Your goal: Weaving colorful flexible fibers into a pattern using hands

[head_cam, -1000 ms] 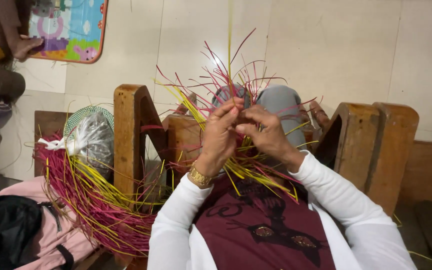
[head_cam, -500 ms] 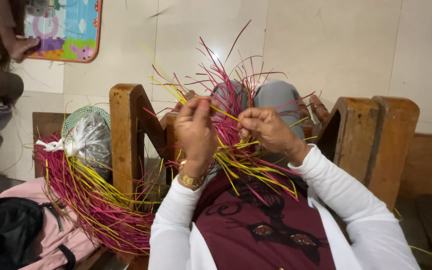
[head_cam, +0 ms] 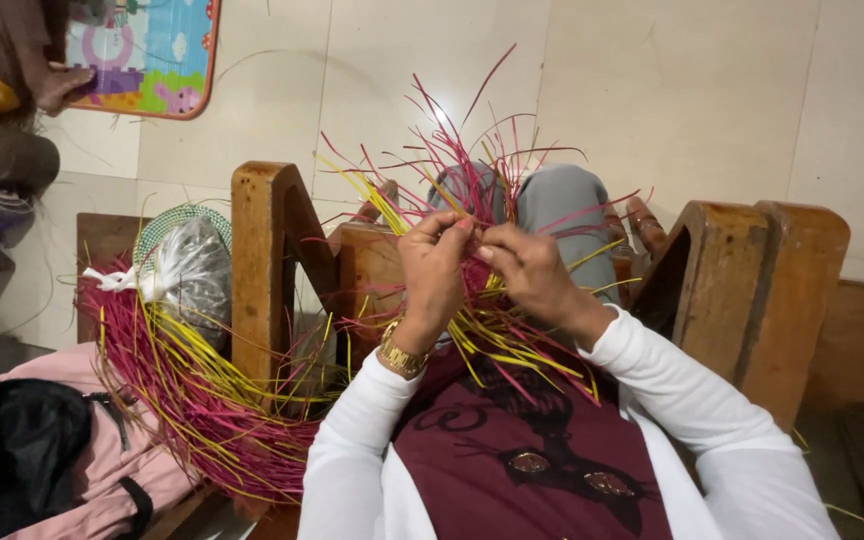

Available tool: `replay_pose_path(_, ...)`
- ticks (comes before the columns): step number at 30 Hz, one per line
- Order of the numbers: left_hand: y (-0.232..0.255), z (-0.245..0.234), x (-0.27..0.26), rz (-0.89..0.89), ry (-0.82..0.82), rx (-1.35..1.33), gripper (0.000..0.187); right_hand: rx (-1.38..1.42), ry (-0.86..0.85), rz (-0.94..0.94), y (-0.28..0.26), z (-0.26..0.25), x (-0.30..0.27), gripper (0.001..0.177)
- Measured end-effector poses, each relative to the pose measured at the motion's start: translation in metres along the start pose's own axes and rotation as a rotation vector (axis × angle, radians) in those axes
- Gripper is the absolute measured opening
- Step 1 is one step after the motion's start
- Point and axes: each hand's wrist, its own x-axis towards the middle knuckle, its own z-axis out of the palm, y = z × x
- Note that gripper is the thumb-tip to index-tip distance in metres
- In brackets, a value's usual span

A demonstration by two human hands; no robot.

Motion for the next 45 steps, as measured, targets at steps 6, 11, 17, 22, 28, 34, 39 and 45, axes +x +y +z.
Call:
replay_pose_path(6, 0.011, 0.000, 0.018, 0.022, 0.175, 0.008, 0.008, -0.170, -0.015, -0.365, 0.010, 0.018, -0.019, 0.013)
replay_pose_path(11, 0.010, -0.024, 0.039, 0.122, 0.239, 0.166, 0.010, -0.136, -0.081, -0.366, 0.011, 0.031, -0.037, 0.015)
replay_pose_path(17, 0.003, -0.051, 0.049, 0.139, 0.270, 0.146, 0.009, 0.074, -0.201, -0.280, 0.004, 0.030, -0.039, 0.018)
replay_pose_path(22, 0.001, -0.052, 0.057, 0.082, 0.304, -0.086, 0.007, 0.128, -0.256, -0.248, 0.009, 0.032, -0.042, 0.020)
replay_pose_path(28, 0.002, -0.062, 0.078, 0.071, 0.444, -0.137, 0.008, 0.120, -0.268, -0.265, 0.011, 0.034, -0.046, 0.019)
replay_pose_path(34, 0.002, -0.092, 0.111, 0.149, 0.595, -0.242, 0.006, 0.159, -0.301, -0.326, 0.013, 0.039, -0.050, 0.019)
replay_pose_path(39, 0.027, -0.099, 0.114, 0.205, 0.674, -0.303, 0.007, 0.182, -0.331, -0.375, 0.014, 0.043, -0.057, 0.022)
replay_pose_path(45, 0.030, -0.126, 0.138, 0.223, 0.759, -0.322, 0.006, 0.182, -0.391, -0.355, 0.013, 0.043, -0.063, 0.022)
